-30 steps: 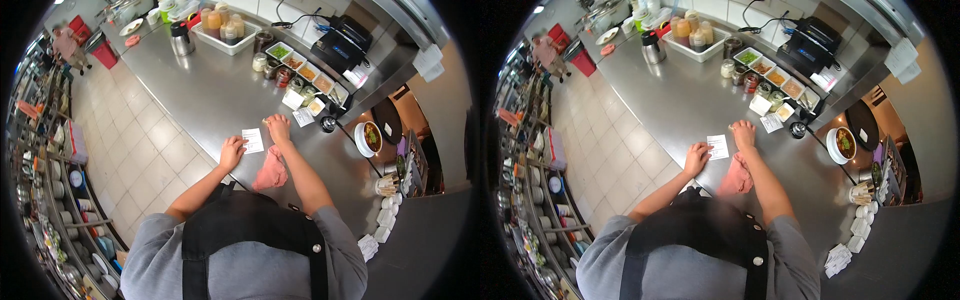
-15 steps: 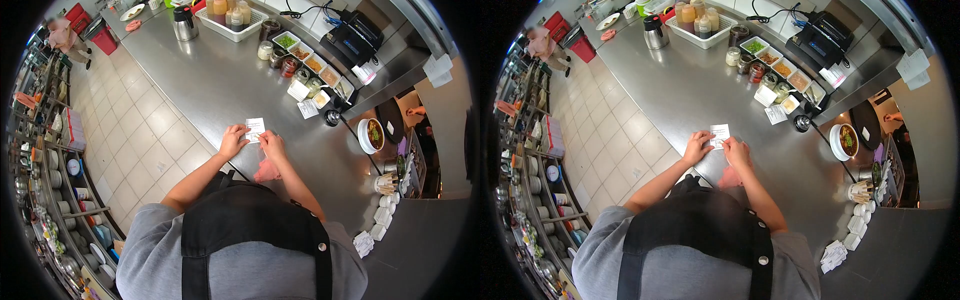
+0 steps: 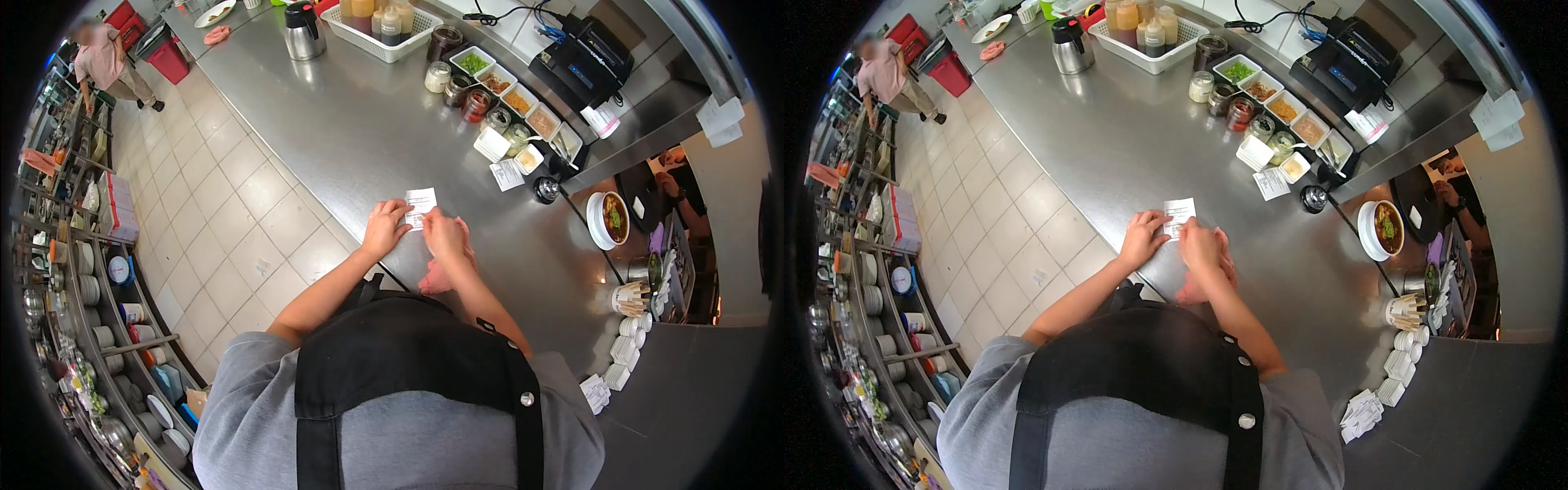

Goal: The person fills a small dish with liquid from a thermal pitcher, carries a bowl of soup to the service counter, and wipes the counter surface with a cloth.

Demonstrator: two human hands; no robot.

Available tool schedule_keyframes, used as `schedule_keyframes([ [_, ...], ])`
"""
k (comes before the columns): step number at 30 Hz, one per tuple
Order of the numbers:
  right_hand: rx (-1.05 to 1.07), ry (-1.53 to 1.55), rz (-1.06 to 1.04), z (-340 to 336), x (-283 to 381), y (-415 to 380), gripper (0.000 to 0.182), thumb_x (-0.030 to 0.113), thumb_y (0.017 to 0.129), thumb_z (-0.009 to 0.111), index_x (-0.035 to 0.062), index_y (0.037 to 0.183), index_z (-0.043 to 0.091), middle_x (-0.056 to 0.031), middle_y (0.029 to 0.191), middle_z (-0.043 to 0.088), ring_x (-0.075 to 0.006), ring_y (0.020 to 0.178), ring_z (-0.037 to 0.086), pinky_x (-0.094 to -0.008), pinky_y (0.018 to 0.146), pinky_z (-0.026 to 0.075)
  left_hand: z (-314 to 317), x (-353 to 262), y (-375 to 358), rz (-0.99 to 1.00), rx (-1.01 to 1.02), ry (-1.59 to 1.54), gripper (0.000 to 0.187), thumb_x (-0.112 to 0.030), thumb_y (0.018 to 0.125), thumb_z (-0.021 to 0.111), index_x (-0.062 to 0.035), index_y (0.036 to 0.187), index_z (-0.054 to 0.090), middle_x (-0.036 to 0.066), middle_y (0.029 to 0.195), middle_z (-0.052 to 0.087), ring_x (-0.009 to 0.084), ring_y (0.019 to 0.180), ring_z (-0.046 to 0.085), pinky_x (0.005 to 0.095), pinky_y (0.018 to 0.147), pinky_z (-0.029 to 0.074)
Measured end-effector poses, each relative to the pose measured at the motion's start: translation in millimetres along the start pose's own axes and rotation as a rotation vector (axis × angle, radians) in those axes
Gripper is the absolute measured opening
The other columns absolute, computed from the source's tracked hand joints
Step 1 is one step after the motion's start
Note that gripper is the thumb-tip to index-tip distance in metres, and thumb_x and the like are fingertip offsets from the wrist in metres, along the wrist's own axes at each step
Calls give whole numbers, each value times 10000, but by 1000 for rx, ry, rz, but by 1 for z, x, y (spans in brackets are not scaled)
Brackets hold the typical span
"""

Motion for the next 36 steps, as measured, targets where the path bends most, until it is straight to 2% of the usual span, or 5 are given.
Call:
schedule_keyframes([
  [12,32,243,141,-8,-33,0,209,252,909,640,56,977,616,-171,812,704,-384,797,676,-485,718,516,-3,4,1,65,21,-9,485,-187,759,779,-134,1224,654,32,1238,573,283,1159,503,413,975,415],
  [14,-69,29,-81,0,-25,-4,172,214,919,647,51,958,607,-87,713,709,-245,666,689,-390,613,512,-2,3,1,68,23,-30,485,-188,758,780,-133,1223,655,32,1239,572,284,1160,502,412,978,413],
  [18,-2,182,-11,15,-21,-3,175,219,927,638,49,959,609,-80,715,712,-242,648,686,-375,613,511,-2,4,1,43,22,-8,489,-186,759,777,-133,1228,650,29,1245,568,285,1167,495,418,983,407],
  [29,-21,151,-28,18,1,-7,186,227,915,640,48,943,597,-150,711,684,-372,678,669,-462,617,505,0,4,0,27,8,-17,484,-194,772,763,-134,1237,644,33,1251,565,290,1181,486,426,984,402],
  [36,27,49,102,10,-3,-3,183,221,893,652,47,922,605,-175,733,683,-393,699,666,-484,648,511,-1,0,1,25,24,-4,479,-173,771,765,-128,1233,645,42,1251,565,290,1185,486,423,985,403],
])
Point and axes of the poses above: each hand's wrist, its own y-axis towards the middle knuckle, its own z-axis out of the palm, x = y × z, the point moved 5 cm from there along y, towards the middle knuckle
